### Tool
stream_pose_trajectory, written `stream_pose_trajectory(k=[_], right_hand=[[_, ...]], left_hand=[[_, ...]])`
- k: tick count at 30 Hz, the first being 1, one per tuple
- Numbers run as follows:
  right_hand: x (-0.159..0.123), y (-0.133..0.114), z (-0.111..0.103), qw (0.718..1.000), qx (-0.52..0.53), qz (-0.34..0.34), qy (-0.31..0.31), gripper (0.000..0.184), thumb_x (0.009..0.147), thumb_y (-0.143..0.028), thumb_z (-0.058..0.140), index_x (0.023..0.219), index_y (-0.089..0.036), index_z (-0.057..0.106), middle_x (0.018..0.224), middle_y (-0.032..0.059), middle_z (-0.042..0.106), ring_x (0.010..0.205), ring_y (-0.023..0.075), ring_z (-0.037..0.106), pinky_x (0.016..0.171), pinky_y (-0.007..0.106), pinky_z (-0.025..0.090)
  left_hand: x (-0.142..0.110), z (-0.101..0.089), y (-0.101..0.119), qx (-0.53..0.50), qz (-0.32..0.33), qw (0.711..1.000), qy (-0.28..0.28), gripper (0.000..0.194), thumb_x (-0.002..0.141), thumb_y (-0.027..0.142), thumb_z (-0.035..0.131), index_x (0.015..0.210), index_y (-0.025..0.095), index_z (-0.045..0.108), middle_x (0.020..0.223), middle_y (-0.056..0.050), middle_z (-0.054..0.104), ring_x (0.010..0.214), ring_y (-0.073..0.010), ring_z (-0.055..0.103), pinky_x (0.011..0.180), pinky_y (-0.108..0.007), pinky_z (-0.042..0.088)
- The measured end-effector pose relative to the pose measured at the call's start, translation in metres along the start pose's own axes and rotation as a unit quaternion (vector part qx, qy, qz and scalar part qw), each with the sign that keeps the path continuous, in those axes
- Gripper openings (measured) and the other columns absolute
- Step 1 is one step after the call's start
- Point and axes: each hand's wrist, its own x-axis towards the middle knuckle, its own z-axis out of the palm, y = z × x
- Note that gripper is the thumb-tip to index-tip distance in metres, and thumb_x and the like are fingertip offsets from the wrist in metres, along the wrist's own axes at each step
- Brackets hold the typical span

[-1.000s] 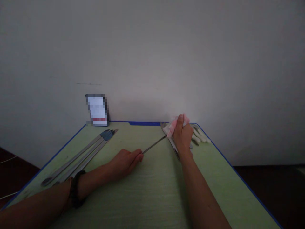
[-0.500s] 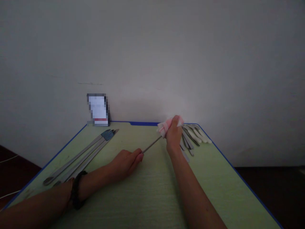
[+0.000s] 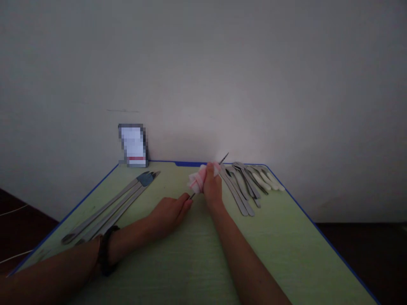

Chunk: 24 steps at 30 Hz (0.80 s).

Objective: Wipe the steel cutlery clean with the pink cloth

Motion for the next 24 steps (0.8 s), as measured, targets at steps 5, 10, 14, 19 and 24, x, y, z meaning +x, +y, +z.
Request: stream_pose_trajectory(k=[5, 10, 14, 19, 24], right_hand=[[0.019, -0.010, -0.016, 0.995, 0.001, 0.030, 0.090, 0.039, 0.083, -0.052, 0.044, 0.063, -0.020, 0.054, 0.054, -0.0007, 0.054, 0.055, 0.0161, 0.050, 0.050, 0.026, 0.037], [0.027, -0.020, -0.027, 0.993, -0.062, 0.002, 0.103, 0.039, 0.084, -0.048, 0.042, 0.060, -0.020, 0.053, 0.055, 0.0024, 0.057, 0.056, 0.0196, 0.053, 0.051, 0.030, 0.038], [0.028, -0.024, -0.032, 0.988, -0.097, -0.032, 0.111, 0.042, 0.087, -0.049, 0.039, 0.057, -0.022, 0.051, 0.052, 0.0031, 0.057, 0.054, 0.0201, 0.054, 0.053, 0.031, 0.039], [0.034, -0.028, -0.042, 0.980, -0.129, -0.048, 0.145, 0.046, 0.087, -0.053, 0.036, 0.055, -0.022, 0.048, 0.049, 0.0021, 0.053, 0.052, 0.0197, 0.051, 0.051, 0.030, 0.036], [0.031, -0.037, -0.043, 0.974, -0.142, -0.112, 0.139, 0.046, 0.090, -0.051, 0.031, 0.059, -0.021, 0.048, 0.051, -0.0001, 0.051, 0.053, 0.0175, 0.048, 0.056, 0.029, 0.035]], left_hand=[[-0.002, 0.001, -0.001, 0.008, 0.028, 0.999, 0.014, 0.036, 0.099, 0.033, 0.018, 0.102, 0.018, 0.051, 0.066, -0.004, 0.065, 0.060, -0.0215, 0.065, 0.056, -0.028, 0.040], [-0.002, 0.001, -0.003, 0.010, 0.043, 0.999, 0.022, 0.037, 0.099, 0.035, 0.019, 0.104, 0.018, 0.051, 0.067, -0.003, 0.066, 0.060, -0.0205, 0.065, 0.058, -0.028, 0.041], [-0.001, 0.001, -0.002, 0.030, 0.048, 0.998, 0.016, 0.039, 0.100, 0.036, 0.017, 0.104, 0.017, 0.051, 0.068, -0.004, 0.066, 0.060, -0.0208, 0.065, 0.057, -0.028, 0.042], [-0.002, 0.000, -0.001, 0.052, 0.054, 0.997, 0.000, 0.040, 0.100, 0.034, 0.016, 0.103, 0.016, 0.051, 0.068, -0.005, 0.066, 0.060, -0.0220, 0.065, 0.058, -0.029, 0.043], [-0.003, 0.002, -0.004, 0.047, 0.059, 0.997, -0.005, 0.040, 0.100, 0.033, 0.014, 0.104, 0.016, 0.050, 0.067, -0.004, 0.064, 0.060, -0.0206, 0.063, 0.059, -0.029, 0.042]])
